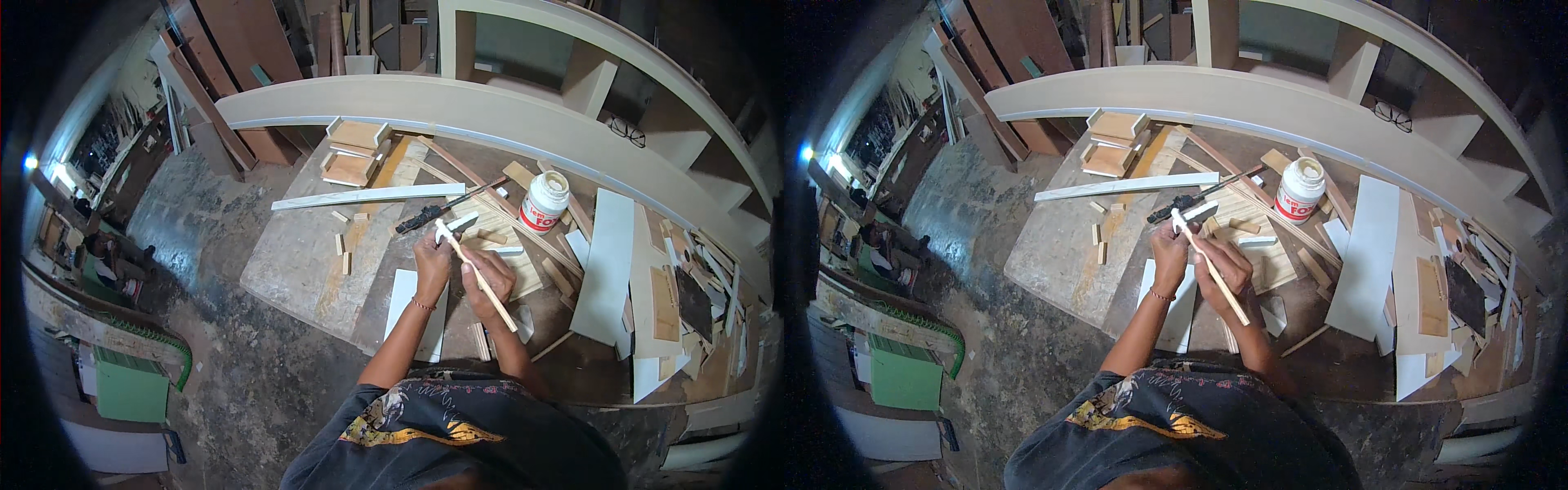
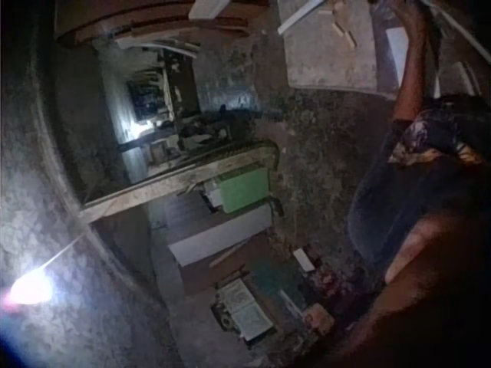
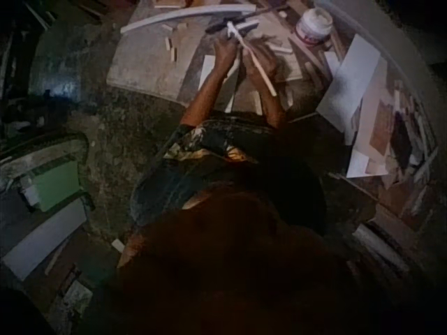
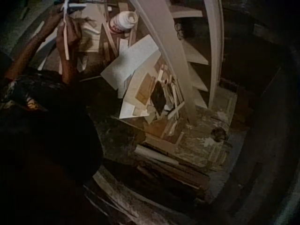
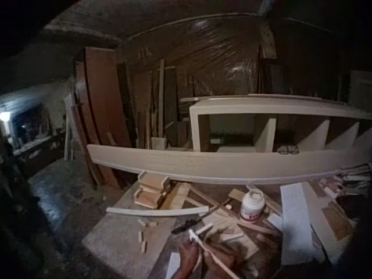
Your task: The person smooths a small white wooden block with sandpaper on a workbench. They then apply glue to the block using a small stick and join it to another piece of wood, holding the assembly together to dry.
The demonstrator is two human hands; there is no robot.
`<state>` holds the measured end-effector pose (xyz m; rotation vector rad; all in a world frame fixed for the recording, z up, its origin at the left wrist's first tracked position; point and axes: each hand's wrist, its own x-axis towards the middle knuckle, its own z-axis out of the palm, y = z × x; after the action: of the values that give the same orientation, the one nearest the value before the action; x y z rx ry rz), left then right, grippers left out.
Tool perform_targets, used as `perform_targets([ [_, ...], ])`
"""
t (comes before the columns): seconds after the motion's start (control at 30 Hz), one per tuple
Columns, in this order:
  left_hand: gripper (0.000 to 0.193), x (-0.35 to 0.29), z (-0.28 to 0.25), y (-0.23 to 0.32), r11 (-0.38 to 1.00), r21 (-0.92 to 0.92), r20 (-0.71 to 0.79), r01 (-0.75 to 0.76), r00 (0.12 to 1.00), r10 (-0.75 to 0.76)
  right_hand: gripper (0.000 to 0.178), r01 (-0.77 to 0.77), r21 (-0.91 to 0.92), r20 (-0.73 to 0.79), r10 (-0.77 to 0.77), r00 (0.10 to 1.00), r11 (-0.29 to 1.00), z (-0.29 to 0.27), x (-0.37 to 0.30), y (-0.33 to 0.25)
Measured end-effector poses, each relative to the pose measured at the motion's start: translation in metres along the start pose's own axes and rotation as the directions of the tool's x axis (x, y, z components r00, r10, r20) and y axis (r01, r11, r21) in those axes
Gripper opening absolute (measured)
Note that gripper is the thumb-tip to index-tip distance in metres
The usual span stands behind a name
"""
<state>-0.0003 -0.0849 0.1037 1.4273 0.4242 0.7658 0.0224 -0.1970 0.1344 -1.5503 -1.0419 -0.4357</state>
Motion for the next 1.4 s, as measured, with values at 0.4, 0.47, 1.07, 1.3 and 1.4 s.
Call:
perform_targets([
  [0.4, 0.014, 0.001, 0.005, -0.008, 0.991, -0.117, 0.002, -0.067, 0.998, 0.068, 0.025, -0.044, -0.016, -0.085, 0.043, 0.995, 0.999, 0.001, -0.002, 0.012],
  [0.47, 0.014, 0.001, 0.006, -0.008, 0.990, -0.131, 0.013, -0.059, 0.998, 0.061, 0.026, -0.042, -0.027, -0.076, 0.040, 0.996, 0.999, 0.000, 0.000, 0.010],
  [1.07, 0.018, -0.010, 0.007, 0.003, 0.942, 0.315, 0.020, -0.114, 0.993, 0.113, 0.027, 0.065, -0.158, -0.027, -0.070, 0.997, 0.985, 0.007, 0.005, 0.011],
  [1.3, 0.016, -0.007, 0.006, 0.009, 0.936, 0.330, -0.048, -0.122, 0.988, 0.146, 0.033, 0.187, -0.221, 0.004, -0.191, 0.982, 0.957, 0.006, 0.001, 0.015],
  [1.4, 0.016, -0.004, 0.005, 0.008, 0.956, 0.280, -0.061, -0.093, 0.992, 0.114, 0.032, 0.172, -0.203, 0.016, -0.172, 0.985, 0.964, 0.002, 0.002, 0.012],
])
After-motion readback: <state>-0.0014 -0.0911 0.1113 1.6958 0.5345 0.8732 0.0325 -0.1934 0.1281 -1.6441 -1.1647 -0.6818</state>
